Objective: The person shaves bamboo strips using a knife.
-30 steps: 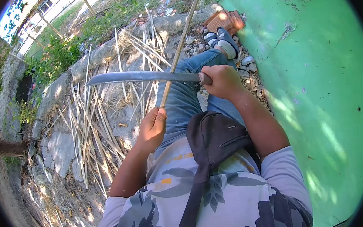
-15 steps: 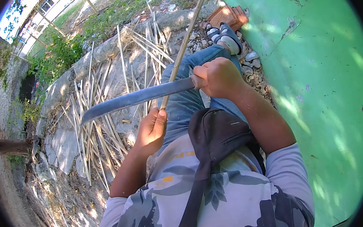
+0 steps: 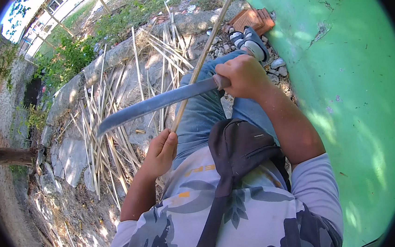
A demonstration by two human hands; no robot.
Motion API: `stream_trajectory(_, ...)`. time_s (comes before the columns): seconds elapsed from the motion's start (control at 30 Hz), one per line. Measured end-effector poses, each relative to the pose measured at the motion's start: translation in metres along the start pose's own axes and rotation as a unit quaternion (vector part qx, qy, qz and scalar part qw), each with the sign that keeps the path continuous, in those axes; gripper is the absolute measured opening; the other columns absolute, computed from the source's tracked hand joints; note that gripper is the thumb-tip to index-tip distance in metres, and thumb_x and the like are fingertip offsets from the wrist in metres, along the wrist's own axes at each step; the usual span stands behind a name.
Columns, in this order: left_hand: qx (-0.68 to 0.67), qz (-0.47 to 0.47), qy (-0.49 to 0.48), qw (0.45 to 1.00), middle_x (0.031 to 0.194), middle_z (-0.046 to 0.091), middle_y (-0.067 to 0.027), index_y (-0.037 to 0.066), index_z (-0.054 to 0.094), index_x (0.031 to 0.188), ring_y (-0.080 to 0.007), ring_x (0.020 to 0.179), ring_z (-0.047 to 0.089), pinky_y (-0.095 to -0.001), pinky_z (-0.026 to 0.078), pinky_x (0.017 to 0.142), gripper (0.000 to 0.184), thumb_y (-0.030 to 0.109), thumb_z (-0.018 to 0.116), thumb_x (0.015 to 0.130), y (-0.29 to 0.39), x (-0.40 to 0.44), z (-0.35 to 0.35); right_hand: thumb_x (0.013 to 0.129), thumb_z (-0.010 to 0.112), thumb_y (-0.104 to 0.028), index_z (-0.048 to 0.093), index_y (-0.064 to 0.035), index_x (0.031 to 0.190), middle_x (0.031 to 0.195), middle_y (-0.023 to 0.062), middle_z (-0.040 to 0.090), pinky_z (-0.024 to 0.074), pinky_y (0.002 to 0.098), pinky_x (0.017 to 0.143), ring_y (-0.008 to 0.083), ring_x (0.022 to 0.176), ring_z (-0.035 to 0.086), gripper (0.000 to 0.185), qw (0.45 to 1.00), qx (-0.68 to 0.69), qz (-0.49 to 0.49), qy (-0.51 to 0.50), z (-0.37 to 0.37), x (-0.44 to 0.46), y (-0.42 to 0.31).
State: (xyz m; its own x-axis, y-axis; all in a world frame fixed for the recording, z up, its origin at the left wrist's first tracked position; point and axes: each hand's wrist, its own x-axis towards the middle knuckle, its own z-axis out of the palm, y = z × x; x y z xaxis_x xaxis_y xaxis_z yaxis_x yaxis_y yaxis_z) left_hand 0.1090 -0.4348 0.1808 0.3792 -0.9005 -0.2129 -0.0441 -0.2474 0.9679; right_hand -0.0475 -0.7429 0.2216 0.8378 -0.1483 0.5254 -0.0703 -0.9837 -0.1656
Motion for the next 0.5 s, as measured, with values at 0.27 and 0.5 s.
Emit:
stream_trajectory(0.27,-0.032,-0.026,-0.003,0.999,0.066,0.044,0.0058,0.007,0.052,0.089,-0.0041,0.057,0.039,-0.0235,0.033,0.052,0.033,0.029,0.046,0.113,-0.008,-0.028,-0.003,0.085,0.072,-0.023,0.067,-0.0083,0.085,0.069,0.0128,0.063,0.0498,0.0490,0.062,0.0366,0.072,0.066,0.016,0.995,-0.008,0.077,0.055,-0.003,-0.003,0.021)
stream_trajectory(0.5,-0.030,0.002,0.028,0.999,0.065,0.045,0.0053,0.006,0.053,0.090,-0.0041,0.056,0.039,-0.0235,0.033,0.051,0.033,0.028,0.047,0.113,-0.015,-0.022,0.002,0.084,0.074,-0.029,0.064,-0.0122,0.083,0.071,0.0133,0.067,0.0518,0.0490,0.062,0.0368,0.070,0.069,0.019,1.000,0.019,-0.004,-0.024,0.009,-0.010,-0.019)
